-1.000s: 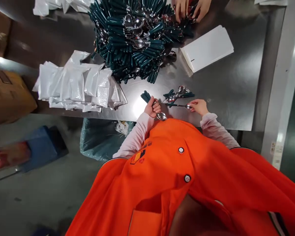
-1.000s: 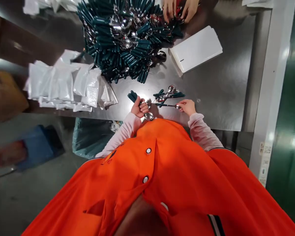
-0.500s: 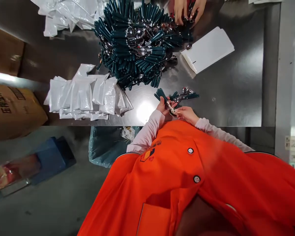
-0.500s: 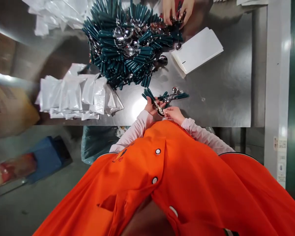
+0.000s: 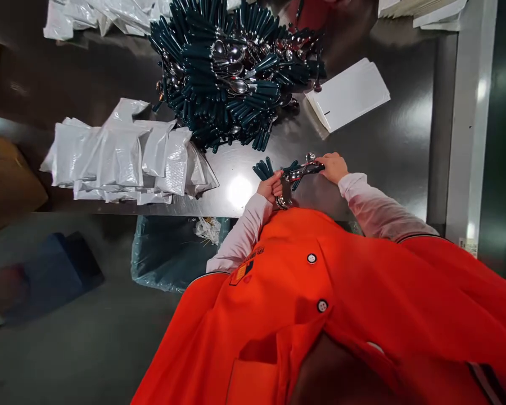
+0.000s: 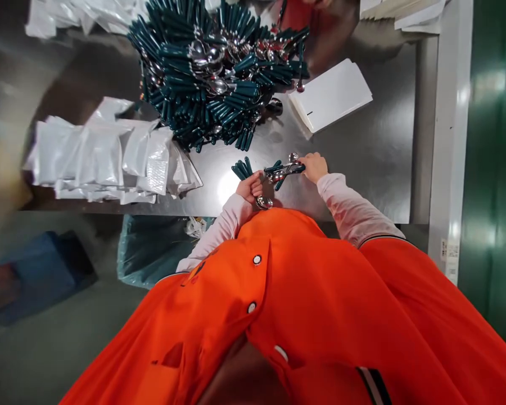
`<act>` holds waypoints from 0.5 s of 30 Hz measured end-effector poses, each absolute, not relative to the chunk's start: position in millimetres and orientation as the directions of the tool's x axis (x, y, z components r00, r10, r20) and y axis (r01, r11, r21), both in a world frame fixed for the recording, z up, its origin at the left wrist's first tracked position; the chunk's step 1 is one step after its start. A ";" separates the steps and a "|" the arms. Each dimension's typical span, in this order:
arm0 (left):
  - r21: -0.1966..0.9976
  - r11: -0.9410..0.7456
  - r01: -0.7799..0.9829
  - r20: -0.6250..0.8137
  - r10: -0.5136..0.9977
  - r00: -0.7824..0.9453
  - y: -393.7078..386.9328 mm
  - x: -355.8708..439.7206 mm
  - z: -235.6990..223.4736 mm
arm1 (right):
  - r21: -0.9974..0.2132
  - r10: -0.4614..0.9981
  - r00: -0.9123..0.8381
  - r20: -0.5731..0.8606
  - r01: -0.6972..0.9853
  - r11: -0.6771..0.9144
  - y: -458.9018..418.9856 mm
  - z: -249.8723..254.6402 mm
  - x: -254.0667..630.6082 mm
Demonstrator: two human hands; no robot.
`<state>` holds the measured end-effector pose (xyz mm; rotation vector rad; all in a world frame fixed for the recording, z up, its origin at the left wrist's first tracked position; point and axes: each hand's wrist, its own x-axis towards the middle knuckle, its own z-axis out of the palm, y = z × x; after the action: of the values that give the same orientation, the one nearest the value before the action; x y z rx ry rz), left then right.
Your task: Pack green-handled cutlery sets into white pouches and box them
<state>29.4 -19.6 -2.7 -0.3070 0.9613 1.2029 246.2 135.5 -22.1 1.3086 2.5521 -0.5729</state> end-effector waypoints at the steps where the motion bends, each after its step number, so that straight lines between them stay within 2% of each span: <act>1: 0.278 0.378 -0.883 -0.771 0.637 0.030 -18.8 28.9 -3.6 | -0.203 0.695 -0.598 -0.398 0.797 0.570 143.5 -25.2 250.6; 5: 0.330 0.388 -0.860 -0.777 0.629 -0.015 -18.0 22.8 -8.3 | -0.190 0.621 -0.672 -0.403 0.725 0.662 153.0 -38.2 267.8; 7: 0.405 0.426 -0.809 -0.765 0.642 -0.045 -19.4 17.7 -10.1 | -0.210 0.587 -0.717 -0.375 0.683 0.700 150.0 -42.4 277.7; 12: 0.618 0.509 -0.599 -0.702 0.700 -0.130 -12.2 12.0 -12.2 | -0.256 0.495 -0.783 -0.377 0.602 0.756 143.6 -30.8 289.3; 15: 0.726 0.575 -0.377 -0.661 0.736 -0.151 11.1 20.2 -13.7 | -0.278 0.431 -0.813 -0.392 0.552 0.786 146.5 -6.2 272.3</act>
<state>20.2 11.1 -13.7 0.3307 1.4156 1.0002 272.3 146.5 -6.2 0.7552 2.6699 -0.5534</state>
